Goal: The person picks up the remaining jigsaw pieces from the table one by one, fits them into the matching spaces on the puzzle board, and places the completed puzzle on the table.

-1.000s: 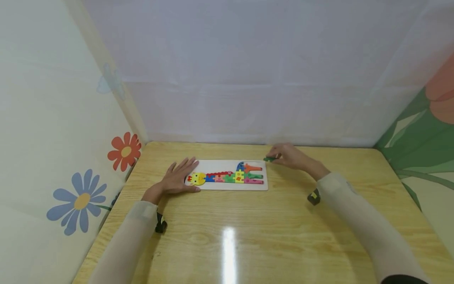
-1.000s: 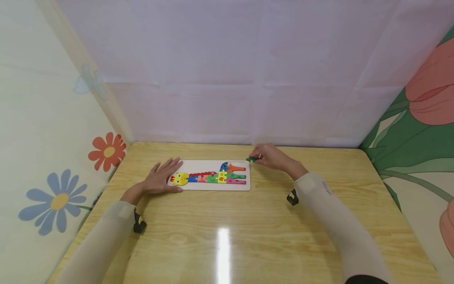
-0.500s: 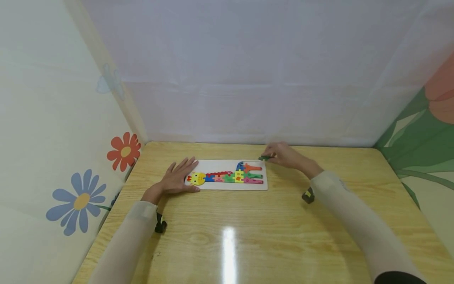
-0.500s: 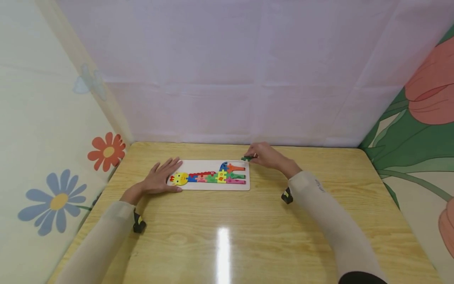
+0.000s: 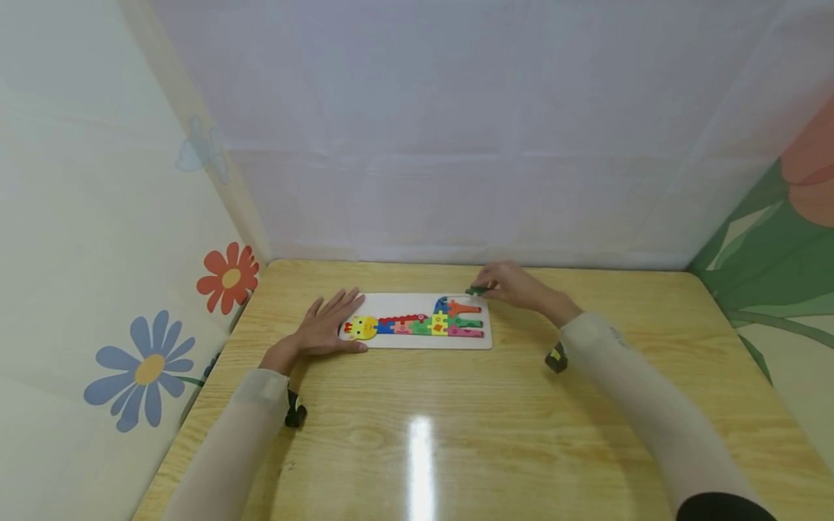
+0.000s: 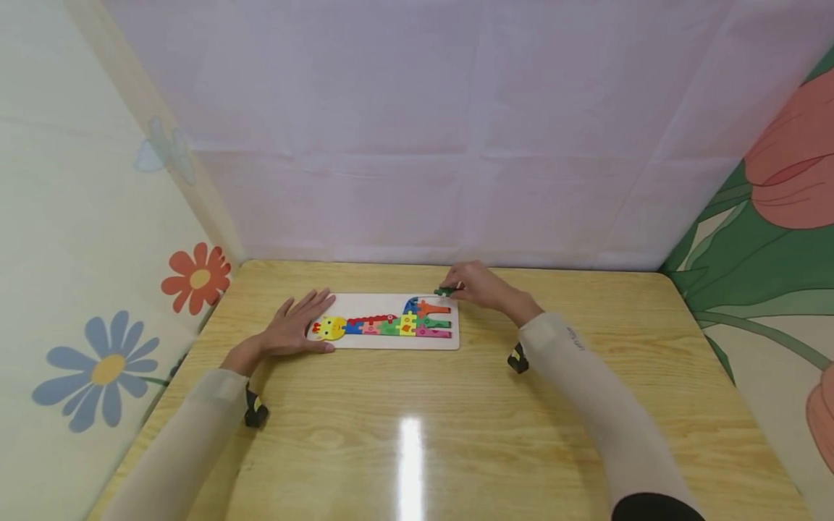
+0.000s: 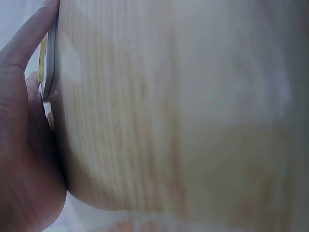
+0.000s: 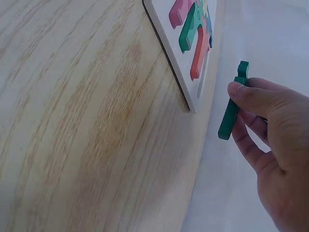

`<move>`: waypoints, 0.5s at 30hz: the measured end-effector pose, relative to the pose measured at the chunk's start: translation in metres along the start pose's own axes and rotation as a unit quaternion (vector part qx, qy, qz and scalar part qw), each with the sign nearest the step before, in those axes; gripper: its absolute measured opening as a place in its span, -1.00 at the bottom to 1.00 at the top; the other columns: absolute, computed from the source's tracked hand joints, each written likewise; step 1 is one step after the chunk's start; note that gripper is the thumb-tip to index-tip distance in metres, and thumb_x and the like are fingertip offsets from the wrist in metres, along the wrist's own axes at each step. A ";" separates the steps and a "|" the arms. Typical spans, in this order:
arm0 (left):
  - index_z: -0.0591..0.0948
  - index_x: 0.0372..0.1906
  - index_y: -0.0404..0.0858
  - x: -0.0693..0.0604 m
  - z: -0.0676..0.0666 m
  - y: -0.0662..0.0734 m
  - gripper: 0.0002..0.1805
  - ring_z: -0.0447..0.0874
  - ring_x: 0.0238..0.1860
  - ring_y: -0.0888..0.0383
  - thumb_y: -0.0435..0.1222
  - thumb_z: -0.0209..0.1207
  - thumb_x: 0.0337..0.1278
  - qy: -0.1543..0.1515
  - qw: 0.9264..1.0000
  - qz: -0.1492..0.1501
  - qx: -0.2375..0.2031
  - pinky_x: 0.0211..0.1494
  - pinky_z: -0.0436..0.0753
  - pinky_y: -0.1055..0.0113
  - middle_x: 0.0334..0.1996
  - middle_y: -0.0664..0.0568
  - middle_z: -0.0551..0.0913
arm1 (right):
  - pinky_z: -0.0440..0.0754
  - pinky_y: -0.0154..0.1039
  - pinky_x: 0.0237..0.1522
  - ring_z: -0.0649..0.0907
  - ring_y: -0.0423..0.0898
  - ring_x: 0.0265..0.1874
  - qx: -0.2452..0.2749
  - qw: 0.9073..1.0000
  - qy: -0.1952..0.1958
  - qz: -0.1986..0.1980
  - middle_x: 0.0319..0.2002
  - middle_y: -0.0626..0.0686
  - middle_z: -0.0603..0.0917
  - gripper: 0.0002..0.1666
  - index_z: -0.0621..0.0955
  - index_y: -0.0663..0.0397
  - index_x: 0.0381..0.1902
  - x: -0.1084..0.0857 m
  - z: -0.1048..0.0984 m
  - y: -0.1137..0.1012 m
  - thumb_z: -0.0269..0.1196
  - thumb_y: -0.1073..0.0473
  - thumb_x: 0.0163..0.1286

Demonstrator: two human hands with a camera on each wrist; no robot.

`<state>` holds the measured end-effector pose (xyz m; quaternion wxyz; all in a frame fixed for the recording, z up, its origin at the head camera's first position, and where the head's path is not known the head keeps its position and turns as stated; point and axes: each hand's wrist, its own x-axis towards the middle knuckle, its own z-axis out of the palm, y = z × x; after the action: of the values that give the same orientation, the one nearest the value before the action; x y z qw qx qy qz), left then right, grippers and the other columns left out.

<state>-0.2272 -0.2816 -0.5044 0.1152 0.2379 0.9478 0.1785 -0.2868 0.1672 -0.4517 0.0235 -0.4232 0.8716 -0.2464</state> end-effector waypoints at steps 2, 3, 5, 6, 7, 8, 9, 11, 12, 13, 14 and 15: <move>0.00 0.75 -0.16 0.000 0.000 0.000 0.27 -0.31 0.73 -0.22 0.38 0.31 0.14 -0.001 1.000 0.000 0.002 0.61 -0.35 -0.39 0.75 -0.12 -0.14 | 0.79 -0.16 -0.04 0.79 0.02 -0.14 0.003 1.000 0.001 -0.003 -0.09 0.15 0.79 -0.68 0.80 0.23 0.01 0.002 0.002 0.000 0.49 0.42 0.28; 0.00 0.75 -0.15 0.000 0.000 0.000 0.28 -0.31 0.73 -0.22 0.38 0.31 0.14 0.000 1.000 -0.001 0.002 0.61 -0.35 -0.38 0.75 -0.12 -0.14 | 0.78 -0.16 -0.04 0.79 0.02 -0.14 0.005 1.000 0.002 -0.005 -0.09 0.15 0.79 -0.68 0.80 0.22 0.00 0.003 0.003 0.000 0.49 0.42 0.28; 0.00 0.75 -0.15 -0.001 0.000 0.001 0.28 -0.31 0.73 -0.21 0.38 0.30 0.13 -0.001 1.000 -0.002 0.002 0.62 -0.35 -0.37 0.75 -0.11 -0.14 | 0.79 -0.17 -0.05 0.79 0.02 -0.15 0.010 1.000 0.004 -0.010 -0.10 0.15 0.80 -0.69 0.80 0.23 -0.01 0.006 0.005 0.000 0.49 0.43 0.27; 0.00 0.75 -0.15 -0.001 0.000 0.001 0.28 -0.31 0.73 -0.21 0.39 0.30 0.13 -0.001 1.000 -0.002 0.003 0.62 -0.36 -0.37 0.75 -0.11 -0.14 | 0.78 -0.17 -0.04 0.79 0.01 -0.15 0.012 1.000 0.003 -0.011 -0.10 0.14 0.80 -0.69 0.81 0.22 -0.01 0.007 0.006 -0.001 0.49 0.43 0.27; 0.00 0.75 -0.15 -0.001 0.001 0.001 0.28 -0.31 0.73 -0.21 0.39 0.29 0.13 -0.001 1.000 -0.002 0.004 0.62 -0.36 -0.37 0.75 -0.11 -0.14 | 0.78 -0.16 -0.04 0.79 0.01 -0.15 0.014 1.000 0.002 -0.009 -0.10 0.14 0.80 -0.69 0.81 0.22 -0.02 0.008 0.008 -0.001 0.49 0.43 0.27; 0.00 0.75 -0.15 -0.001 0.001 0.001 0.28 -0.31 0.73 -0.21 0.40 0.29 0.12 -0.001 1.000 -0.002 0.004 0.62 -0.36 -0.37 0.75 -0.11 -0.14 | 0.78 -0.15 -0.03 0.78 0.01 -0.14 0.015 1.000 0.000 -0.007 -0.11 0.13 0.81 -0.69 0.81 0.22 -0.02 0.009 0.009 -0.002 0.50 0.42 0.26; 0.00 0.75 -0.15 -0.001 0.001 0.001 0.28 -0.31 0.73 -0.21 0.40 0.29 0.12 -0.001 1.000 -0.002 0.005 0.62 -0.36 -0.37 0.75 -0.11 -0.14 | 0.77 -0.13 -0.02 0.77 0.00 -0.14 0.014 1.000 -0.002 -0.005 -0.11 0.12 0.81 -0.69 0.81 0.21 -0.02 0.010 0.010 -0.003 0.50 0.42 0.26; 0.00 0.75 -0.15 -0.001 0.000 0.002 0.29 -0.31 0.73 -0.21 0.40 0.29 0.12 -0.001 1.000 -0.003 0.006 0.62 -0.36 -0.37 0.75 -0.11 -0.14 | 0.75 -0.10 -0.01 0.75 0.00 -0.13 0.006 1.000 -0.006 0.000 -0.11 0.11 0.81 -0.69 0.81 0.20 -0.02 0.012 0.012 -0.003 0.50 0.40 0.27; 0.00 0.75 -0.15 -0.001 0.000 0.002 0.29 -0.31 0.73 -0.21 0.41 0.29 0.12 -0.002 1.000 -0.004 0.007 0.62 -0.36 -0.37 0.75 -0.11 -0.14 | 0.74 -0.09 0.00 0.75 0.00 -0.12 0.004 1.000 -0.008 0.001 -0.11 0.11 0.81 -0.69 0.81 0.19 -0.01 0.013 0.013 -0.003 0.50 0.39 0.27; 0.00 0.75 -0.15 -0.001 0.000 0.002 0.29 -0.31 0.73 -0.21 0.41 0.28 0.12 -0.002 1.000 -0.005 0.007 0.62 -0.36 -0.37 0.75 -0.11 -0.14 | 0.74 -0.08 0.00 0.74 0.01 -0.12 0.000 1.000 -0.008 0.002 -0.11 0.11 0.81 -0.69 0.81 0.19 -0.01 0.014 0.014 -0.003 0.50 0.39 0.27; -0.01 0.75 -0.15 -0.001 0.000 0.003 0.29 -0.31 0.73 -0.21 0.41 0.28 0.12 -0.003 1.000 -0.006 0.007 0.62 -0.36 -0.37 0.75 -0.11 -0.14 | 0.73 -0.08 0.00 0.74 0.01 -0.11 -0.004 1.000 -0.008 -0.001 -0.11 0.11 0.81 -0.69 0.81 0.20 -0.01 0.015 0.015 -0.003 0.50 0.39 0.28; -0.01 0.75 -0.15 -0.001 0.000 0.002 0.29 -0.31 0.73 -0.21 0.41 0.28 0.11 -0.003 1.000 -0.006 0.008 0.62 -0.36 -0.37 0.75 -0.11 -0.14 | 0.73 -0.08 0.01 0.74 0.01 -0.11 -0.009 1.000 -0.009 -0.003 -0.11 0.11 0.81 -0.69 0.81 0.20 -0.01 0.016 0.015 -0.004 0.50 0.38 0.28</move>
<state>-0.2253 -0.2803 -0.5032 0.1172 0.2334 0.9503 0.1696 -0.2904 0.1475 -0.4608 0.0263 -0.4286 0.8721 -0.2348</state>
